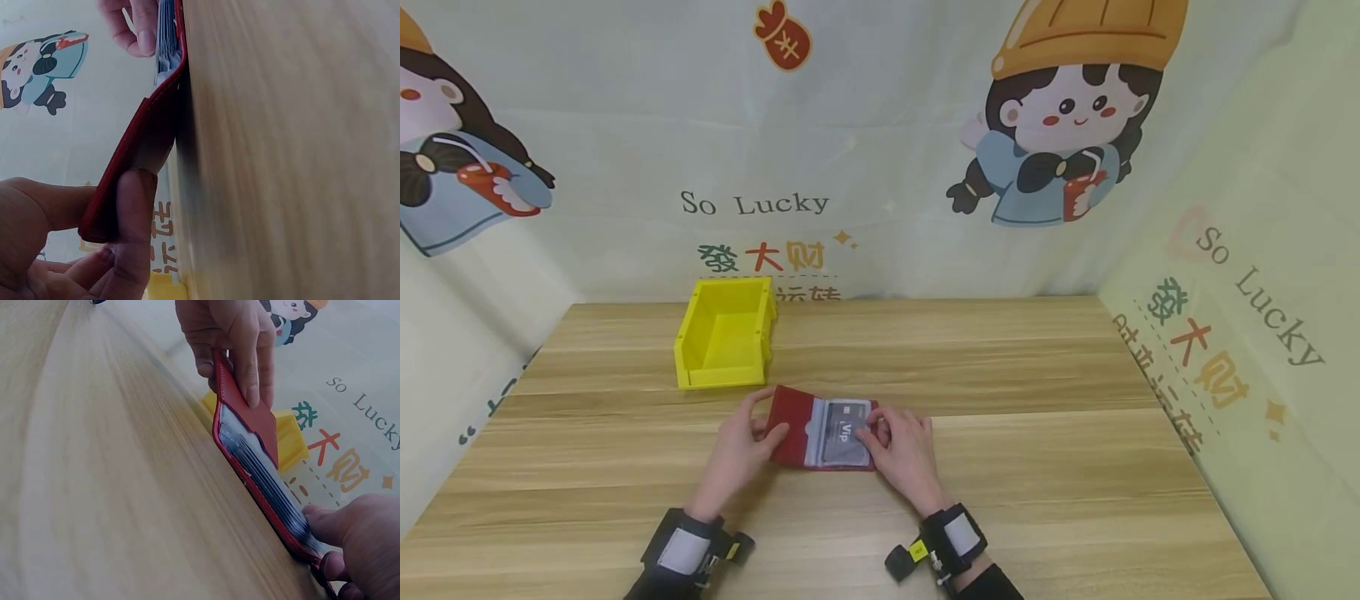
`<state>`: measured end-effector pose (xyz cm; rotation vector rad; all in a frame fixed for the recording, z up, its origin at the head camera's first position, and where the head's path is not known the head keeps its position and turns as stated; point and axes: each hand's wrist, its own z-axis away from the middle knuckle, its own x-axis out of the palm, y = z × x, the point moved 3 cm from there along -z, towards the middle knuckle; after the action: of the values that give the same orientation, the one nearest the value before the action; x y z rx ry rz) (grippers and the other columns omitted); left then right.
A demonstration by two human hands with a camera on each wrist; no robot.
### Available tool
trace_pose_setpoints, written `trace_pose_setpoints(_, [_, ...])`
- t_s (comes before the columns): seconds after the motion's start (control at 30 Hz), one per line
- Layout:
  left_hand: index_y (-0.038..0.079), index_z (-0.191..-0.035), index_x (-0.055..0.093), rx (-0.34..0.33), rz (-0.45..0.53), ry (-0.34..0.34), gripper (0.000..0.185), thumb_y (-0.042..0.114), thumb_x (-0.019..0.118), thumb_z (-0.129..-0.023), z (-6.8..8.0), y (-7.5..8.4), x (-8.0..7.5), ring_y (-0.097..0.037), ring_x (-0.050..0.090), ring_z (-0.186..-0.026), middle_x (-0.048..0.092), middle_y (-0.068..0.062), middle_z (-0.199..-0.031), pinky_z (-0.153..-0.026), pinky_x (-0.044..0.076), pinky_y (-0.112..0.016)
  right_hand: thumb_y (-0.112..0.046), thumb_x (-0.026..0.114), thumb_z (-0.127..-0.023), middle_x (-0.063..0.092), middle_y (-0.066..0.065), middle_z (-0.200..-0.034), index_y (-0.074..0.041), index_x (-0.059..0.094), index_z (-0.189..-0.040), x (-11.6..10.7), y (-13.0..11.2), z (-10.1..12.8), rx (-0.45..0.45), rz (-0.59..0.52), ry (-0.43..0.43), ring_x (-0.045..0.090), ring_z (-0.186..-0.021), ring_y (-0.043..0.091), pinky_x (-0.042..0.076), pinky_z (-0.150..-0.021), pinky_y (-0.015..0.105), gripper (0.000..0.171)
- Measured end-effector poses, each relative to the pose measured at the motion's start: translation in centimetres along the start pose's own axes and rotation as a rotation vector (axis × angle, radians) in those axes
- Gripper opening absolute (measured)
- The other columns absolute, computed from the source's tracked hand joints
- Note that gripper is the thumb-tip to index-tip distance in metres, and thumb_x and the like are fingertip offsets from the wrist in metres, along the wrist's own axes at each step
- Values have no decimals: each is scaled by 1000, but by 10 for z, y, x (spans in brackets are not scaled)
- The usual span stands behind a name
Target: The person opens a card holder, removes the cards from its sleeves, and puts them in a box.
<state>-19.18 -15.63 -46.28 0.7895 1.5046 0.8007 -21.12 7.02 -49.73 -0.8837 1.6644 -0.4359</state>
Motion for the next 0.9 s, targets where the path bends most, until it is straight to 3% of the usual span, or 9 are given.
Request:
trace_pose_setpoints(0.13, [-3,-144,40,-35,-79,-19,61,5,71,-91,0,0,-3,-26,74,-81,76,-23,-95,-71,58,-33,-22,78,-87,49,-7,-67,-13,68,-95,0,1,0,-4,-3,3,45,-73,10,23,-81,33,16])
trace_pose_setpoints(0.37, [-7,-142,41,-17,-200,-13,64,7,74,-89,1,0,-8,-16,59,-63,69,-12,-74,-60,43,-27,-23,79,-87,48,-9,-66,-13,68,-96,1,2,0,-16,6,7,44,-72,8,25,-83,33,17])
trace_pose_setpoints(0.47, [-6,-142,42,-14,-282,-8,66,10,76,-88,1,-1,-7,-21,58,-73,68,-17,-88,-68,48,-33,-23,79,-87,48,-8,-67,-12,68,-96,1,2,0,-9,4,3,43,-73,9,25,-84,34,18])
trace_pose_setpoints(0.53, [-6,-141,45,-14,-341,-12,66,12,77,-87,0,-1,-5,-29,59,-88,65,-23,-104,-80,51,-42,-24,79,-87,47,-8,-67,-12,68,-96,1,2,0,2,1,0,43,-73,9,25,-84,35,19])
trace_pose_setpoints(0.6, [-4,-138,50,-10,-379,-24,59,11,77,-87,-1,0,-2,-33,56,-102,60,-25,-118,-91,51,-48,-25,79,-87,47,-8,-67,-12,68,-96,0,1,0,12,1,-2,43,-73,10,25,-85,35,19])
trace_pose_setpoints(0.67, [-2,-128,58,12,-382,-46,46,6,76,-87,-2,2,2,-33,55,-103,60,-23,-116,-93,51,-49,-26,79,-87,47,-9,-67,-12,68,-97,0,1,0,20,0,-3,43,-74,10,25,-86,35,20])
trace_pose_setpoints(0.8, [1,-109,69,65,-328,-110,20,1,70,-89,-5,7,14,-21,56,-86,65,-11,-95,-81,52,-36,-26,79,-87,46,-9,-67,-13,68,-96,0,1,0,18,2,-1,43,-74,10,25,-85,35,20])
trace_pose_setpoints(0.9, [2,-104,72,71,-301,-146,13,9,68,-93,-9,9,22,-16,54,-75,66,-6,-86,-71,48,-28,-27,79,-87,46,-10,-66,-13,68,-96,1,1,0,7,11,7,42,-73,9,24,-83,34,20])
